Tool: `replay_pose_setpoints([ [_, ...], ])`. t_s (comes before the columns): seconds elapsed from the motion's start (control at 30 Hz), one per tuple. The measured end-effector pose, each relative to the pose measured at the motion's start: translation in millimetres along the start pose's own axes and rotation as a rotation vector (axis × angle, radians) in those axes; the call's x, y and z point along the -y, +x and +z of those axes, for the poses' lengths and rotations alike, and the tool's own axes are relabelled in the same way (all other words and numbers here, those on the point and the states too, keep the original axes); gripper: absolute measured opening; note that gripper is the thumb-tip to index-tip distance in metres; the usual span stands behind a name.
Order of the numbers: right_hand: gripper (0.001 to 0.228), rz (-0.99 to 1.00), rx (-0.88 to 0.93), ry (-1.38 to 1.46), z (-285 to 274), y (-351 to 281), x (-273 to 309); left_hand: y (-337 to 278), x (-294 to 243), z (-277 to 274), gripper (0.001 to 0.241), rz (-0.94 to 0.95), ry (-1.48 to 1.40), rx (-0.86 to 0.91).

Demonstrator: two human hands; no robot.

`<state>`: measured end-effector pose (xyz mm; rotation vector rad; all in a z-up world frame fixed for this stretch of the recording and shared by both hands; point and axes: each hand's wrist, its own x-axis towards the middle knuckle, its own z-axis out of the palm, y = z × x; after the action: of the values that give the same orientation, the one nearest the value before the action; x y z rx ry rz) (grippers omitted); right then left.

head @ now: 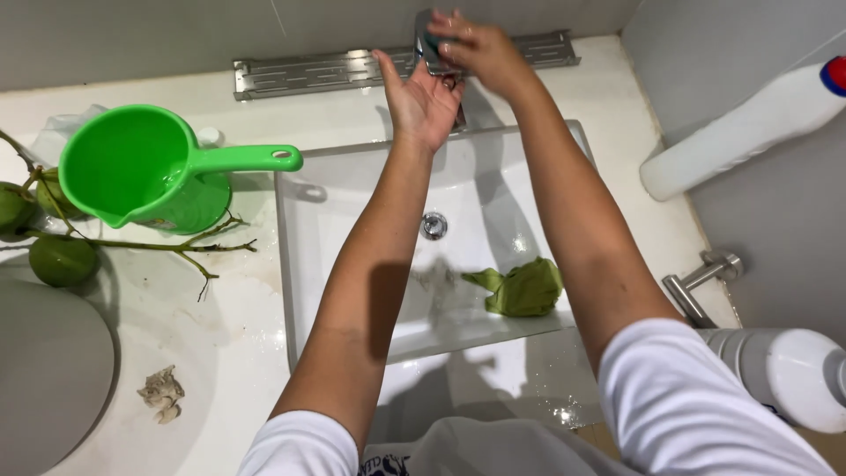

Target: Mop the bathroom floor, clean the drain, wash cleaning materials in the sink, and fill a bucket with water.

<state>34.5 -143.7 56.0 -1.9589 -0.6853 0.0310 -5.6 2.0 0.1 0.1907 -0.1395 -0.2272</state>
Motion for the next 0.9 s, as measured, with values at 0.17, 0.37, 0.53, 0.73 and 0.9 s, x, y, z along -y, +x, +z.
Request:
replay_pose_setpoints([
  [0.17, 0.035, 0.048, -0.093, 0.168, 1.8, 24.2, -15.0, -4.0, -6.5, 12.8, 0.116, -0.034, 0.035, -0.006],
  [0.37, 0.036, -0.037, -0.056, 0.075, 2.4, -14.1, 2.1, 11.2, 1.4, -14.2, 0.115, -0.001, -0.001, -0.012],
  [0.53, 0.036, 0.017, -0.055, 0.034, -4.1, 33.6, -17.6, 1.3, -4.0, 8.9, 0.116, -0.022, 0.046, -0.045],
  [0.73, 0.039, 0.005, 0.094, -0.235, -4.6, -77.5, 41.2, 14.3, -8.7, -11.5, 0.115, -0.057, 0.065, 0.052],
  [0.9, 0.045, 0.23, 0.199, 0.004, 26.0, -155.8, 3.5, 42.8, -14.6, -26.0, 0.122, -0.158, 0.179, 0.071],
])
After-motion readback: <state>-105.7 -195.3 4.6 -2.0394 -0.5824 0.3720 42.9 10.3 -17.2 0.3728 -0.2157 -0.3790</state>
